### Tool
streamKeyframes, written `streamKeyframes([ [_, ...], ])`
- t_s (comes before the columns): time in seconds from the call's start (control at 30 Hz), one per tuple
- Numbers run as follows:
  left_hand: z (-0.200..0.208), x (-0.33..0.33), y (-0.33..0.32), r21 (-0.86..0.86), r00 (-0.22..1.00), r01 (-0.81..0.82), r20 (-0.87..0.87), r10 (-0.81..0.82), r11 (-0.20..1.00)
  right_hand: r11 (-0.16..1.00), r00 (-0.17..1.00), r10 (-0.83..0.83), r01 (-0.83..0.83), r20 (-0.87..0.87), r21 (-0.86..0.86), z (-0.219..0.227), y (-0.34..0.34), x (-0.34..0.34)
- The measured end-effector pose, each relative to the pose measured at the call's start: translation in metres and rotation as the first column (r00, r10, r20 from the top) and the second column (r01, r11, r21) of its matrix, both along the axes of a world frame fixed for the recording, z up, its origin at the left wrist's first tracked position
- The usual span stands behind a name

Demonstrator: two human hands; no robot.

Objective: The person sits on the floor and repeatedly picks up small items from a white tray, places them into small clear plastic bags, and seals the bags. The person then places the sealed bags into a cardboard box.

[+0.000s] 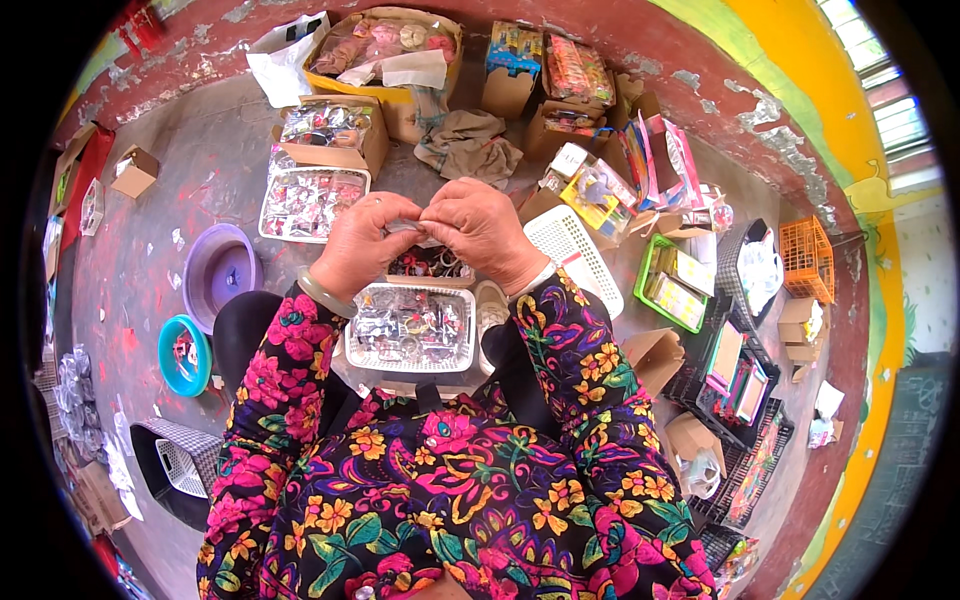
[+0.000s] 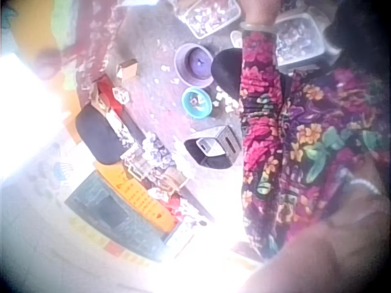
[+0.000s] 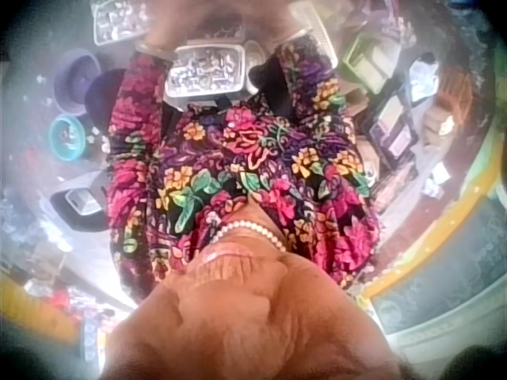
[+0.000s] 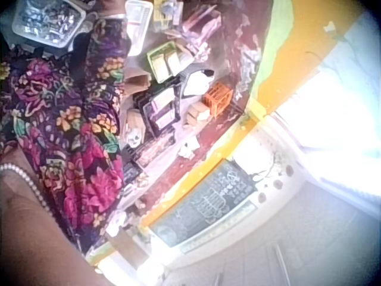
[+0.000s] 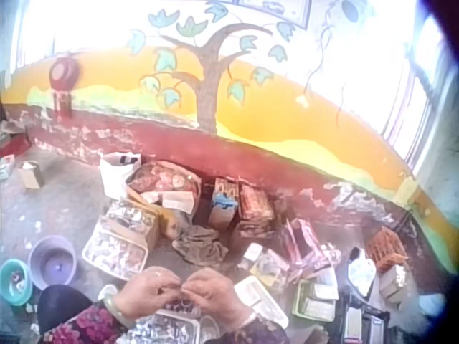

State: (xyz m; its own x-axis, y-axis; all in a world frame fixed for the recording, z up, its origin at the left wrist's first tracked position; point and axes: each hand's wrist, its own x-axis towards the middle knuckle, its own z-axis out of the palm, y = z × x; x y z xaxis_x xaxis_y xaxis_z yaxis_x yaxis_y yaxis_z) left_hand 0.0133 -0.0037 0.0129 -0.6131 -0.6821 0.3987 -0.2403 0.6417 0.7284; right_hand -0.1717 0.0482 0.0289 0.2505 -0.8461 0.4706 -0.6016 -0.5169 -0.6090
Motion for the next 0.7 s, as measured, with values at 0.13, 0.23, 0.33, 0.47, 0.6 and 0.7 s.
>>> streamKeyframes([
  [0.13,-0.003,0.002,-0.001,0.161,0.997,-0.036,0.076,0.024,0.986,1.000,0.998,0.015,-0.016,0.058,0.009,-0.002,-0.001,0.002],
  [0.23,0.002,0.003,0.000,0.391,0.997,-0.028,0.078,-0.003,0.920,0.996,0.996,0.004,-0.011,0.090,0.085,-0.005,-0.001,0.001],
  [0.33,0.004,0.005,-0.001,0.512,0.999,0.011,0.027,-0.028,0.859,0.978,0.977,-0.029,-0.016,0.213,0.208,-0.002,0.003,0.002],
  [0.47,0.017,0.012,-0.004,0.578,0.996,0.076,-0.081,-0.035,0.813,0.957,0.953,-0.094,0.007,0.288,0.289,0.004,0.005,0.000],
  [0.6,0.012,0.016,-0.007,0.701,0.938,0.255,-0.345,0.005,0.666,0.931,0.907,-0.123,-0.036,0.402,0.364,0.006,0.006,-0.003],
  [0.7,0.011,0.017,-0.010,0.688,0.925,0.291,-0.380,-0.012,0.665,0.917,0.843,-0.129,-0.099,0.523,0.387,0.005,0.005,-0.002],
])
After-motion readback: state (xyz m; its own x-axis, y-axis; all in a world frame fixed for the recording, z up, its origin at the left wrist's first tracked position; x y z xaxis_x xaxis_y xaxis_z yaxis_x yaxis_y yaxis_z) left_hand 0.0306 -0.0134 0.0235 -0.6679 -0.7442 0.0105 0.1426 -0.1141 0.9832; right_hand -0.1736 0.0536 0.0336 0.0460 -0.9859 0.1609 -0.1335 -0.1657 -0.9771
